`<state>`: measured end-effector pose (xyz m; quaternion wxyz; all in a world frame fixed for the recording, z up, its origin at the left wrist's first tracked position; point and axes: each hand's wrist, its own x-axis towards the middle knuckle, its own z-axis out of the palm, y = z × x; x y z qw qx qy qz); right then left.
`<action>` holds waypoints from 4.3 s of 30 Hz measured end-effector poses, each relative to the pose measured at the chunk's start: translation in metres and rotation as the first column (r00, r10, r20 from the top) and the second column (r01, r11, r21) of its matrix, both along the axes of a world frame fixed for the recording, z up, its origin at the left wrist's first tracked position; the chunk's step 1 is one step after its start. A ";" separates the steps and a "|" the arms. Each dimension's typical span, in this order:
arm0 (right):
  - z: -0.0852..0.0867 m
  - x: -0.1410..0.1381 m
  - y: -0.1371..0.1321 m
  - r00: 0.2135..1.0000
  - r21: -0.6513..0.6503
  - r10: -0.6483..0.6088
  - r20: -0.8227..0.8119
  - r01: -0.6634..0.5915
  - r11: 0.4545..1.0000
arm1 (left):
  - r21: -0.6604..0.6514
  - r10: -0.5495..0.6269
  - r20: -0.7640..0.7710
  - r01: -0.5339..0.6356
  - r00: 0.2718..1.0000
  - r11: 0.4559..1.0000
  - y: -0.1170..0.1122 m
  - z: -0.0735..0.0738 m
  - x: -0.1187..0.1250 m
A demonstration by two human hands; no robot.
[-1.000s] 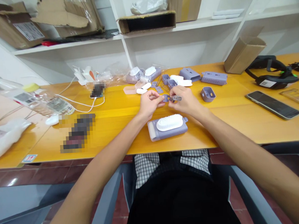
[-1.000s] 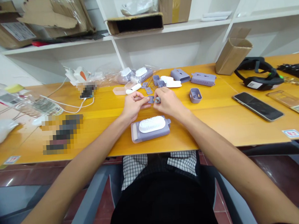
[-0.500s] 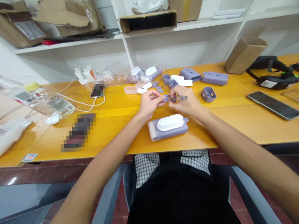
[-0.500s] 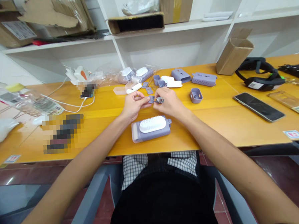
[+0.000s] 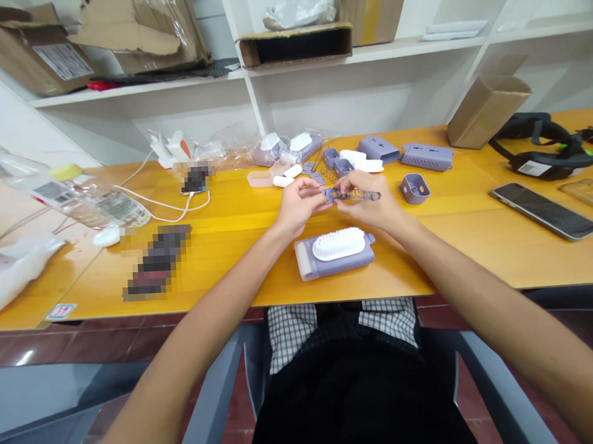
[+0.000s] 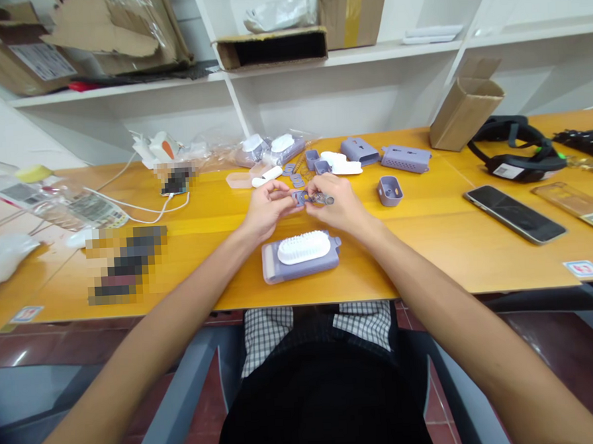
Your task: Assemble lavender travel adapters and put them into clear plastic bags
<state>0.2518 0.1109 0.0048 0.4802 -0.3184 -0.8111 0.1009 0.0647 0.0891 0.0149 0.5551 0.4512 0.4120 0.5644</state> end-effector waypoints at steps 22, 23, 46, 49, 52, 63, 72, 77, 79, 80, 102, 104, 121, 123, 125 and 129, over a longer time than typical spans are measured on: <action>-0.008 0.005 0.007 0.979 -0.197 0.176 -0.103 -0.194 0.961 | -0.130 -0.395 0.064 0.400 0.916 0.907 0.004 -0.009 -0.011; -0.007 0.006 0.006 0.981 -0.196 0.175 -0.081 -0.188 0.962 | -0.137 -0.407 0.074 0.414 0.910 0.900 0.005 -0.008 -0.012; -0.005 0.004 0.008 0.985 -0.203 0.161 -0.070 -0.172 0.964 | -0.161 -0.311 0.144 0.332 0.939 0.929 0.010 -0.005 -0.019; -0.007 0.004 0.009 0.984 -0.206 0.150 -0.094 -0.166 0.964 | -0.129 -0.333 0.124 0.348 0.935 0.928 0.008 -0.005 -0.019; -0.007 0.003 0.009 0.984 -0.198 0.140 -0.112 -0.160 0.967 | -0.089 -0.344 0.114 0.354 0.932 0.931 0.008 -0.005 -0.019; -0.003 0.002 0.007 0.988 -0.207 0.069 -0.137 -0.097 0.973 | -0.010 -0.302 0.114 0.305 0.946 0.952 0.007 -0.003 -0.017; -0.006 0.002 0.008 0.992 -0.184 0.053 -0.113 -0.073 0.980 | -0.002 -0.318 0.094 0.320 0.943 0.948 0.008 -0.008 -0.017; -0.007 0.002 0.010 0.989 -0.173 0.034 -0.144 -0.059 0.983 | -0.023 -0.335 0.105 0.339 0.936 0.940 0.007 -0.007 -0.015; -0.007 0.001 0.011 0.986 -0.179 0.038 -0.160 -0.067 0.982 | -0.028 -0.333 0.111 0.338 0.936 0.941 0.006 -0.007 -0.015; -0.007 0.001 0.010 0.986 -0.183 0.042 -0.163 -0.072 0.980 | -0.031 -0.330 0.113 0.335 0.937 0.942 0.006 -0.007 -0.014; 0.000 0.003 0.007 0.989 -0.110 0.062 -0.133 -0.077 0.991 | 0.008 -0.319 0.119 0.320 0.940 0.947 0.010 -0.010 -0.015; -0.001 0.003 0.008 0.991 -0.119 0.062 -0.121 -0.076 0.990 | 0.017 -0.328 0.118 0.329 0.937 0.944 0.010 -0.011 -0.016; 0.002 -0.004 0.000 0.965 -0.204 0.031 -0.259 -0.086 0.975 | 0.027 -0.331 0.108 0.331 0.937 0.943 0.009 -0.009 -0.016; 0.003 -0.004 -0.002 0.968 -0.215 0.022 -0.249 -0.077 0.974 | 0.024 -0.330 0.105 0.329 0.938 0.944 0.008 -0.009 -0.016; 0.004 -0.004 -0.003 0.968 -0.220 0.021 -0.249 -0.078 0.972 | 0.022 -0.328 0.103 0.327 0.939 0.945 0.007 -0.008 -0.016; 0.004 -0.005 -0.003 0.965 -0.227 0.020 -0.262 -0.082 0.970 | 0.015 -0.337 0.114 0.337 0.935 0.941 0.007 -0.007 -0.016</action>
